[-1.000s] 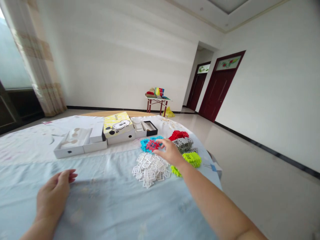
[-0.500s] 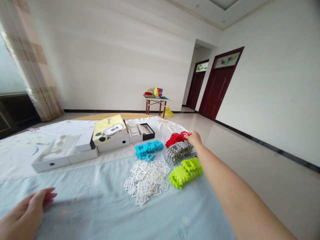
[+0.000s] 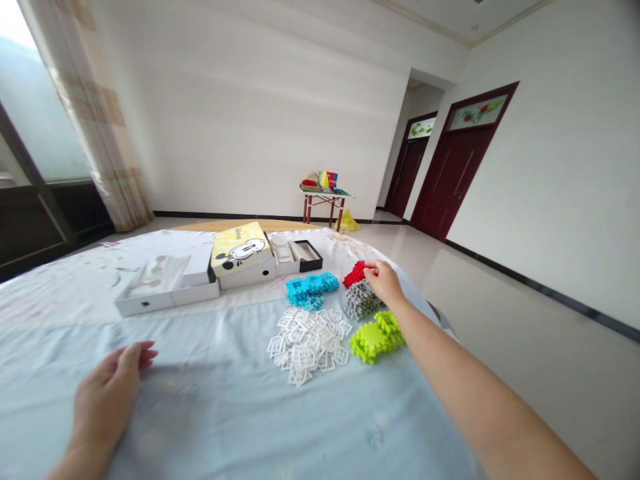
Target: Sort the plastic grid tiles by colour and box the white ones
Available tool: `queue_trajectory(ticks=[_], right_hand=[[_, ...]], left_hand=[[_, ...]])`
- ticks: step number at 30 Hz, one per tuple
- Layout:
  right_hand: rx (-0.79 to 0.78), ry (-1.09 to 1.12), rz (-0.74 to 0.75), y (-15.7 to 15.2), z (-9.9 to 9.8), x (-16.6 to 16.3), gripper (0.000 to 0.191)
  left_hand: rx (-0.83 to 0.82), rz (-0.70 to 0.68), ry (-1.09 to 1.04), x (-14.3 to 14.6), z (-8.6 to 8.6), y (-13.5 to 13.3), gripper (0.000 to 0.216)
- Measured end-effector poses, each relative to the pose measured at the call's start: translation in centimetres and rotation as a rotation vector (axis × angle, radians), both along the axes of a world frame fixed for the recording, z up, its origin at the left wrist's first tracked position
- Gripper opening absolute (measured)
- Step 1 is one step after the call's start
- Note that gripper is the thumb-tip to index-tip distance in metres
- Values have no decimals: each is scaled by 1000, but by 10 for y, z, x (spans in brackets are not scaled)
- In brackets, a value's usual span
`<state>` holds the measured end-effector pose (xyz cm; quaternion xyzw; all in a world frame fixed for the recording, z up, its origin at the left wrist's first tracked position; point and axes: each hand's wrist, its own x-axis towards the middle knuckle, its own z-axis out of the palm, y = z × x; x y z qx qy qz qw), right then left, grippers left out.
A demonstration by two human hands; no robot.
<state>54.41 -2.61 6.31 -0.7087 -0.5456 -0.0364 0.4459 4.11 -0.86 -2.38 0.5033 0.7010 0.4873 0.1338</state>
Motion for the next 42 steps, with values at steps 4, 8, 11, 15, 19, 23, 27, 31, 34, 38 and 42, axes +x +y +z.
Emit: queue_trajectory(ticks=[4,8,11,15,19,23,27,31,34,38,42], right_hand=[[28,34,310,-37,-3,-81,23],[-82,138,571,-74,-15,-160,20],[-199,182,713,-90,-29,-201,19],[-287,236,766,-101,-41,-230,20],[-322,259,782,-111,-48,-237,20],[-339,243,768,-119,-61,-232,20],[-345,243,735,-122,-73,-226,21],[-332,151,711,-123,-73,-227,21],[-328,85,722,-123,-70,-227,21],[-302,54,740,-122,-71,-226,21],[-297,19,739,-123,-71,-226,21]], left_hand=[[-18,-101,-184,6,11,-9,32],[5,-162,-153,15,17,-19,37],[18,-211,-86,26,21,-30,39],[25,-320,62,41,26,-44,37],[39,-455,219,54,29,-54,35],[60,-564,348,61,30,-58,34],[16,-619,459,65,29,-58,34],[-17,-642,593,70,28,-59,34],[-28,-634,710,73,27,-61,35],[-16,-613,839,76,27,-64,35],[-42,-559,908,79,30,-68,35]])
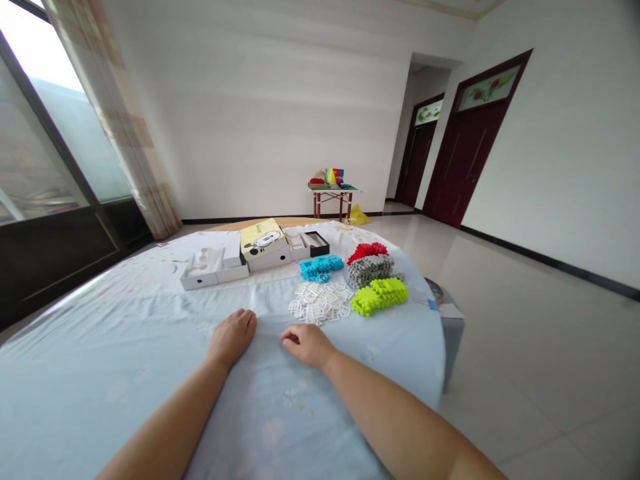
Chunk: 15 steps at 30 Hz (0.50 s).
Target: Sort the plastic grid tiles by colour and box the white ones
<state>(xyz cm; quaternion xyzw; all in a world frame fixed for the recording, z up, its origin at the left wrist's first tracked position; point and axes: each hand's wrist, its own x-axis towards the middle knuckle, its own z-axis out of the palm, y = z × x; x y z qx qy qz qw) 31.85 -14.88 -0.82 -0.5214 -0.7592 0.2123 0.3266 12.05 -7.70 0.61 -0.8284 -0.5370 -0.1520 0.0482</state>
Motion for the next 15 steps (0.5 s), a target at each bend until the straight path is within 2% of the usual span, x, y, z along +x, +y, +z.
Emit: queue_trajectory(ticks=[9,15], right_hand=[[14,-2,35,-1,4,2,21],[4,17,71,1,4,4,22]], left_hand=[[-1,99,49,2,4,-8,37],[10,88,41,1,2,-8,36]])
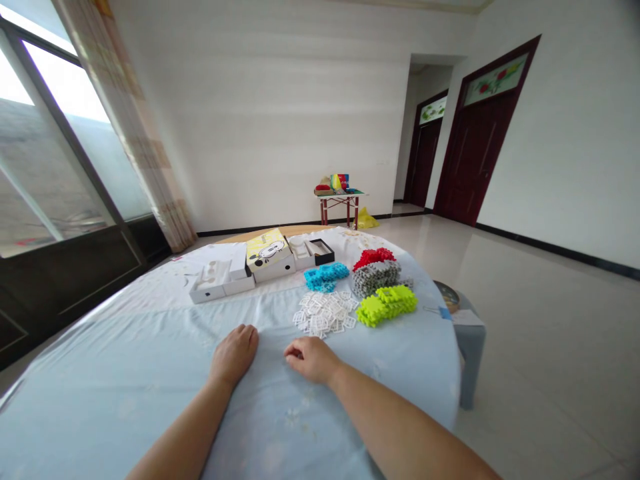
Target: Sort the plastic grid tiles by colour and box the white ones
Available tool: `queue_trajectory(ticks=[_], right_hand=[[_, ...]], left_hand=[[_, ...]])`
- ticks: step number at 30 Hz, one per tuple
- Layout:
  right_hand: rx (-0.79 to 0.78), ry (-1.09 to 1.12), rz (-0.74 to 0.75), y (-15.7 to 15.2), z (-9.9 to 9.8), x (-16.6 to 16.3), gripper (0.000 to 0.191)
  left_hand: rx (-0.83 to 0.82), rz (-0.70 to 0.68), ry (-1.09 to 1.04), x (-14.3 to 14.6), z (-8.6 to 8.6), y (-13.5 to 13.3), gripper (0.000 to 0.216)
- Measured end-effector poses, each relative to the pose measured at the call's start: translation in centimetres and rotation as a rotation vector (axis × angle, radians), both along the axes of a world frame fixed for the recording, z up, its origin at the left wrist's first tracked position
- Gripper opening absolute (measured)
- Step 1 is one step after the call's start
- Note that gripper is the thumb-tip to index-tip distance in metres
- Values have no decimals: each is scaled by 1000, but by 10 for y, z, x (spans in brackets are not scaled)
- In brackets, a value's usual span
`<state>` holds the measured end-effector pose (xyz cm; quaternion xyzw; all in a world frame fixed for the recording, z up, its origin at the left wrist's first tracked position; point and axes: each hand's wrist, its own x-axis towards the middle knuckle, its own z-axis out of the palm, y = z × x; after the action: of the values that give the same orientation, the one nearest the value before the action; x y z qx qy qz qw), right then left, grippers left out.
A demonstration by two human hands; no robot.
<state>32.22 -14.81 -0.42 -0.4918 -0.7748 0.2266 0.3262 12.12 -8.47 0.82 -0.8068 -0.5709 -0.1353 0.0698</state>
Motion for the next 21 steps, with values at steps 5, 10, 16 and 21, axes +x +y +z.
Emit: queue_trajectory(ticks=[5,10,16,21], right_hand=[[3,8,5,1,0,0,22],[-11,-21,-27,0,-1,-6,22],[3,-126,-83,-1,-1,-13,23],[-85,-217,-55,5,-8,-18,20]], left_hand=[[-32,-52,-61,-6,-3,0,36],[-86,-86,-132,-3,-5,11,35],[-88,-236,-185,70,30,62,35],[-63,-302,-112,166,66,112,36]])
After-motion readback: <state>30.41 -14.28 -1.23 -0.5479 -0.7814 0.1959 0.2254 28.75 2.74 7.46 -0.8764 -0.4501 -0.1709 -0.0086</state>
